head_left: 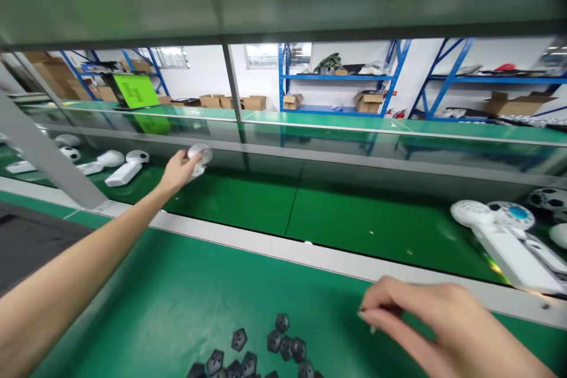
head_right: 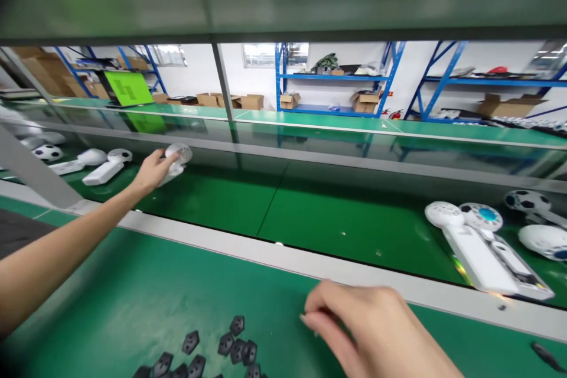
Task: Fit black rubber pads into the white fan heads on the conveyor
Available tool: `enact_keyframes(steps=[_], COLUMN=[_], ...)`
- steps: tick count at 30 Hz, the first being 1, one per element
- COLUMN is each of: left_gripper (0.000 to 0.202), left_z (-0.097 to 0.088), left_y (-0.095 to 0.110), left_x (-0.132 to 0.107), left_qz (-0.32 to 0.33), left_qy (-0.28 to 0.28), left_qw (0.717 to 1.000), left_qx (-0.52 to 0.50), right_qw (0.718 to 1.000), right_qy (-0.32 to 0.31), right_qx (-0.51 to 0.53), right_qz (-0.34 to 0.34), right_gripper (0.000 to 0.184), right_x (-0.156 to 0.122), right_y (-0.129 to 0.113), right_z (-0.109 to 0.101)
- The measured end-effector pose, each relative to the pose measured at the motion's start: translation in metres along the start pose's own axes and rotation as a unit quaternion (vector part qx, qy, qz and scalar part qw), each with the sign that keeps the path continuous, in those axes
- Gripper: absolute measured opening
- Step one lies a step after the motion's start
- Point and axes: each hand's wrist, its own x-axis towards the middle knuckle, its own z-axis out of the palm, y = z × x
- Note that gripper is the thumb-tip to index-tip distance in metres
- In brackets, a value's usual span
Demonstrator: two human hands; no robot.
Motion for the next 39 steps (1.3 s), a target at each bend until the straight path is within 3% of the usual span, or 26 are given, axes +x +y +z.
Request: enact_keyframes(steps=[2, 5, 7, 11, 14, 18, 27, 32, 35, 39], left_gripper=[0.03, 0.039, 0.041, 0.061, 0.064, 0.066, 0.065, 0.069, 0.078, 0.077], left_z=[0.029, 0.068, 0.087, 0.108, 0.115, 0.117, 0.108, 0.104, 0.103, 0.104], left_y=[0.02, 0.056, 0.079, 0.104, 0.108, 0.109, 0.109, 0.099, 0.096, 0.094], left_x=[-0.027, -0.086, -0.132, -0.211, -0.24, -0.251, -0.255, -0.257, -0.259, -0.256], left_qz=[-0.005, -0.029, -0.1, -0.136, -0.152, -0.165, -0.148, -0.148, -0.156, -0.145], left_qy=[-0.039, -0.117, -0.197, -0.299, -0.351, -0.414, -0.426, -0.445, -0.485, -0.523], left_qw=[0.995, 0.973, 0.925, 0.876, 0.853, 0.827, 0.828, 0.831, 0.811, 0.793], left_qx=[-0.088, -0.195, -0.31, -0.352, -0.354, -0.343, -0.333, -0.299, -0.288, -0.278], right_qw=[0.995, 0.966, 0.938, 0.867, 0.83, 0.826, 0.819, 0.849, 0.875, 0.885], right_qy=[0.041, 0.127, 0.151, 0.166, 0.172, 0.158, 0.133, 0.089, 0.064, -0.01], right_qx=[0.089, 0.216, 0.3, 0.459, 0.522, 0.535, 0.549, 0.509, 0.458, 0.433], right_qz=[0.038, 0.07, 0.086, 0.097, 0.099, 0.082, 0.1, 0.112, 0.143, 0.172], right_gripper=[0.024, 0.024, 0.025, 0.036, 0.04, 0.037, 0.045, 0.043, 0.045, 0.06], right_x=[0.015, 0.039, 0.052, 0.064, 0.063, 0.058, 0.056, 0.047, 0.044, 0.048], right_y=[-0.013, -0.026, -0.03, -0.033, -0.029, -0.026, -0.038, -0.034, -0.025, -0.012], right_z=[-0.003, -0.006, -0.007, -0.007, -0.005, -0.004, -0.008, -0.005, -0.007, -0.011])
